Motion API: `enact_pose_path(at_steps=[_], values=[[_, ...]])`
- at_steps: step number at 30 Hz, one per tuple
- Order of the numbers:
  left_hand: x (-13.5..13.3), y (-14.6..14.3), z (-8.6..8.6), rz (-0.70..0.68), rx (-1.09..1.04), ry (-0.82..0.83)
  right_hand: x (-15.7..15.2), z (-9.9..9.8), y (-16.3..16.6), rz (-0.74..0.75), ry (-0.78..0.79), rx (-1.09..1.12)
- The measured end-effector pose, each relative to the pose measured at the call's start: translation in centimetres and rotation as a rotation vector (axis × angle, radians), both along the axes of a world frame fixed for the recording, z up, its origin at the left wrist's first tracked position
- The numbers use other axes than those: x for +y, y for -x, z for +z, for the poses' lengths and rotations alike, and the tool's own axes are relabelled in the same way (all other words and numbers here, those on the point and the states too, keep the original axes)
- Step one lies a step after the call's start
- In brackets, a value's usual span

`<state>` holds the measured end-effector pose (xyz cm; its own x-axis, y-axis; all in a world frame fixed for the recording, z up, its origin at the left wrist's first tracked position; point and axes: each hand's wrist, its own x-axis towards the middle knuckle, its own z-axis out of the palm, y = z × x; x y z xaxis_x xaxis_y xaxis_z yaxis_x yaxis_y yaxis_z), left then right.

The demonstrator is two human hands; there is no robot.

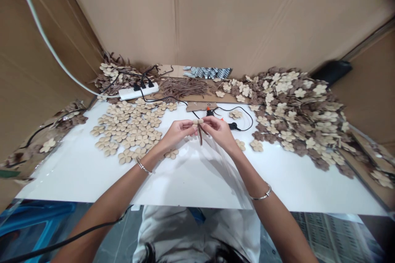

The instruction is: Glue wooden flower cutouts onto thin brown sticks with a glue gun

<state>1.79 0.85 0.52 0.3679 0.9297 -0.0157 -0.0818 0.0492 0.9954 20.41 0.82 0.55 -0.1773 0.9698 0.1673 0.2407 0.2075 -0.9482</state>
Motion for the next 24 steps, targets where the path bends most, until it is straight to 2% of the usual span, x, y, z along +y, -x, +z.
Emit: enact_pose_path(at_steps=[9,24], values=[[-0.12,0.0,0.0,-0.013,-0.001,0.014,-0.12,-0.08,0.16,0.014,-0.026,0.003],[-0.27,0.17,-0.2,-0.043,0.019,-0.075,-0.04,-0.36,0.06,0.052,0.002,0.047]])
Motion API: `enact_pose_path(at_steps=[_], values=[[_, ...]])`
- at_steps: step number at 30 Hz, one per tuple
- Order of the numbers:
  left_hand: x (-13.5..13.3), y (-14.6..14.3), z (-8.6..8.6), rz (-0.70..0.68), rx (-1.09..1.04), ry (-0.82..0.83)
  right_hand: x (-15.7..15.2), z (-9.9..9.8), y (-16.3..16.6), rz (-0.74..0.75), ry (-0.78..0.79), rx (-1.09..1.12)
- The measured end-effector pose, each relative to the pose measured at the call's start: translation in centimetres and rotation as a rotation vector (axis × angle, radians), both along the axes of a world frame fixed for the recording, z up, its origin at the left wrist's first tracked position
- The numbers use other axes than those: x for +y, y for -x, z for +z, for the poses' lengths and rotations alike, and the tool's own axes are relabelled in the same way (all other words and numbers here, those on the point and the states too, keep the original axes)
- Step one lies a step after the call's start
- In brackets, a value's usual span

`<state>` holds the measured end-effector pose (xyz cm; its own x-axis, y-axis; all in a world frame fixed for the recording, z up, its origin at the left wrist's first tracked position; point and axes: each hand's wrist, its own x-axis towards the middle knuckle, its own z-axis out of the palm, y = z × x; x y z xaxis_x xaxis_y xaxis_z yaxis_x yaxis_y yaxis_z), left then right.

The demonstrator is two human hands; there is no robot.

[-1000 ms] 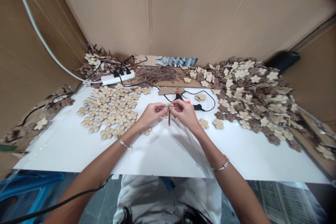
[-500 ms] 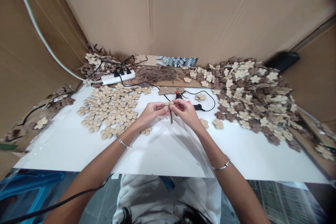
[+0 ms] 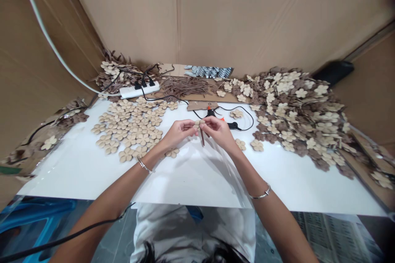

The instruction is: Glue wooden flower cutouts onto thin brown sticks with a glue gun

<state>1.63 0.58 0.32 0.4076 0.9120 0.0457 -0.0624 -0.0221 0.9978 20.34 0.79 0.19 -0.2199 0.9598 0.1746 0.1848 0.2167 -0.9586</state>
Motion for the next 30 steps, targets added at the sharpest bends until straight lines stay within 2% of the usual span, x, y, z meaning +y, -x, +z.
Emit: enact_pose_path(at_steps=[5,9,15,20,25,30], values=[[0.4,0.1,-0.4,0.011,-0.023,0.056,-0.2,0.4,0.3,-0.022,0.096,0.088],[0.5,0.3,-0.4,-0.003,-0.028,0.077,-0.2,0.6,0.5,-0.036,0.114,0.128],[0.3,0.4,0.4,0.039,0.029,-0.015,-0.1,0.6,0.4,-0.035,0.173,0.161],[0.3,0.6,0.4,0.131,0.136,-0.119,-0.4,0.4,0.6,-0.034,0.127,0.082],[0.3,1.0,0.5,0.115,0.255,-0.181,-0.7,0.3,0.6,-0.005,0.048,-0.03],[0.4,1.2,0.6,0.094,0.218,-0.168,-0.8,0.5,0.5,0.021,0.065,-0.04]])
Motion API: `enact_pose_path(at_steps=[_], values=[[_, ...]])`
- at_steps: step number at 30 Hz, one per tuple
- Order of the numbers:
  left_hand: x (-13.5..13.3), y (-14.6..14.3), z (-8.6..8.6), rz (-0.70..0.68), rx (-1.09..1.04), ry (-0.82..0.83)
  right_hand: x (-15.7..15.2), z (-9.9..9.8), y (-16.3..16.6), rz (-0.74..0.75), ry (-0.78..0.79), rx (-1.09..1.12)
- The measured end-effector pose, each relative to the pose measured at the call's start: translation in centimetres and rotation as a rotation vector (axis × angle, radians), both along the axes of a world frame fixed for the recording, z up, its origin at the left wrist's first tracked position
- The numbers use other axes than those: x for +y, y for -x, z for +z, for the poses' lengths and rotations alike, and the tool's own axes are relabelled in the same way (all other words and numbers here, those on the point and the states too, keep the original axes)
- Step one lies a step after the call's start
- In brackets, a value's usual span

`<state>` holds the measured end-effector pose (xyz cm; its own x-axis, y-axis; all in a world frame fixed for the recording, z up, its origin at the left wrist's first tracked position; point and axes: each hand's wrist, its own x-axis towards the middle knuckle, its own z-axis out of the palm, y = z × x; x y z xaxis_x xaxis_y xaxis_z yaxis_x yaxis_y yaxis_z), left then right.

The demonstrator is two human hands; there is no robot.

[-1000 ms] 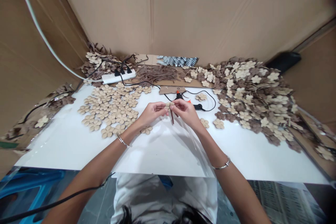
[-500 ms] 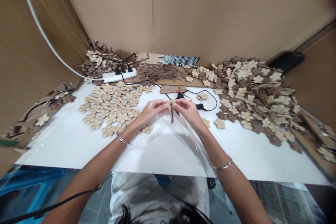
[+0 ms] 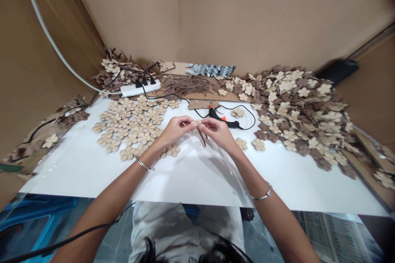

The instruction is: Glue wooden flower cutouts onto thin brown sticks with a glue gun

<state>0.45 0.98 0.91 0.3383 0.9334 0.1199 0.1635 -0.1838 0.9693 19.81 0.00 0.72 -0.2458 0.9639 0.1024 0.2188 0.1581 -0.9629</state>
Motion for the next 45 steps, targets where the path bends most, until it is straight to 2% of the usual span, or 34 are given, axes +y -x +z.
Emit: enact_pose_path(at_steps=[6,12,20,26,33,37,41,45], values=[[0.1,0.0,-0.2,0.007,-0.011,0.041,-0.2,0.3,0.1,0.013,0.087,0.071],[0.1,0.4,0.5,-0.033,0.067,0.055,-0.4,0.8,0.0,0.0,0.06,0.017],[0.2,0.5,0.3,0.086,0.096,-0.095,-1.0,1.6,-0.6,-0.019,0.061,-0.088],[0.5,0.2,-0.5,0.135,0.042,-0.209,-1.5,1.3,-0.6,-0.062,-0.226,-0.199],[0.1,-0.4,-0.5,0.198,-0.013,-0.353,-1.9,1.3,-0.2,-0.125,-0.702,-0.461],[-0.2,-0.6,-0.4,0.209,-0.042,-0.369,-2.1,1.2,0.1,-0.164,-0.933,-0.625],[-0.3,-0.7,-0.5,0.189,-0.078,-0.343,-2.1,1.3,0.3,-0.181,-1.076,-0.725],[-0.2,-0.8,-0.6,0.186,-0.112,-0.325,-2.1,1.3,0.3,-0.178,-1.108,-0.773]])
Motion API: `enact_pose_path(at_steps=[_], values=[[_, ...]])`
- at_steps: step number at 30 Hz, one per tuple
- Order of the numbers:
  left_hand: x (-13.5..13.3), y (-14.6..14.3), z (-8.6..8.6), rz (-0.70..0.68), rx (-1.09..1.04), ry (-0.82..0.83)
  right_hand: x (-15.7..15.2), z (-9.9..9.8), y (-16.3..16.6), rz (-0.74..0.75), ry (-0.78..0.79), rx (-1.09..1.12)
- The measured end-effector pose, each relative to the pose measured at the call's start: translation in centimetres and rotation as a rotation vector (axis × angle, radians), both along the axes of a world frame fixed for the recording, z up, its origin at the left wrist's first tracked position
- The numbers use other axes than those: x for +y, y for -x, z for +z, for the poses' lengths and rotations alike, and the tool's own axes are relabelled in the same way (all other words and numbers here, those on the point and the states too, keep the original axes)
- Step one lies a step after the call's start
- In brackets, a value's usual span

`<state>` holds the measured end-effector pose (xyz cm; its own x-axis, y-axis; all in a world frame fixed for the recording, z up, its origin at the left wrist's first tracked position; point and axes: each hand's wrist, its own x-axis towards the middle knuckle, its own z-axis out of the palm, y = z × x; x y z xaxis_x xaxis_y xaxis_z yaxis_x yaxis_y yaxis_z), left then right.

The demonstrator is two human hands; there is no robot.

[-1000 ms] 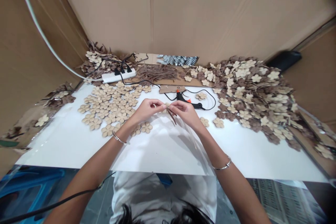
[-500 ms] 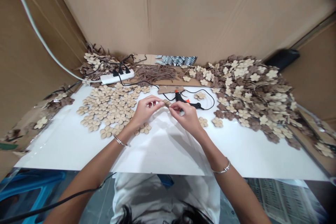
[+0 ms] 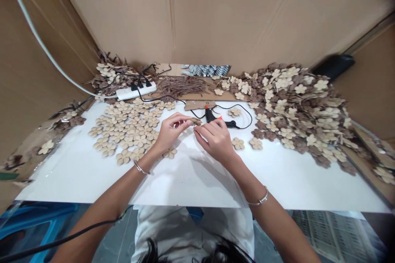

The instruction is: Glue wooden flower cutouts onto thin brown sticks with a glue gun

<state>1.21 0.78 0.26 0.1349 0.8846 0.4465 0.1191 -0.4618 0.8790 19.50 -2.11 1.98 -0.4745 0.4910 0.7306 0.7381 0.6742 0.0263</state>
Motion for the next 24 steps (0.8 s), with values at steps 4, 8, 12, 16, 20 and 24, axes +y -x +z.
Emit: enact_pose_path(at_steps=[4,8,12,16,20,24], values=[[0.0,-0.1,0.1,-0.005,-0.024,0.022,-0.2,0.0,-0.2,0.005,0.093,0.017],[-0.1,-0.2,0.3,0.003,-0.048,0.058,-0.6,-0.1,-0.3,0.005,0.222,0.165],[-0.2,-0.2,0.4,0.002,-0.037,0.072,-0.7,0.2,-0.3,-0.09,0.3,0.434],[-0.5,-0.5,0.4,-0.033,-0.012,0.088,-0.1,0.5,-0.4,-0.033,0.468,0.522],[-0.9,-0.9,0.3,-0.04,-0.023,0.117,0.3,0.2,-0.5,0.023,0.536,0.528],[-1.0,-1.0,0.1,-0.052,-0.044,0.148,0.5,0.0,-0.7,0.052,0.574,0.539]])
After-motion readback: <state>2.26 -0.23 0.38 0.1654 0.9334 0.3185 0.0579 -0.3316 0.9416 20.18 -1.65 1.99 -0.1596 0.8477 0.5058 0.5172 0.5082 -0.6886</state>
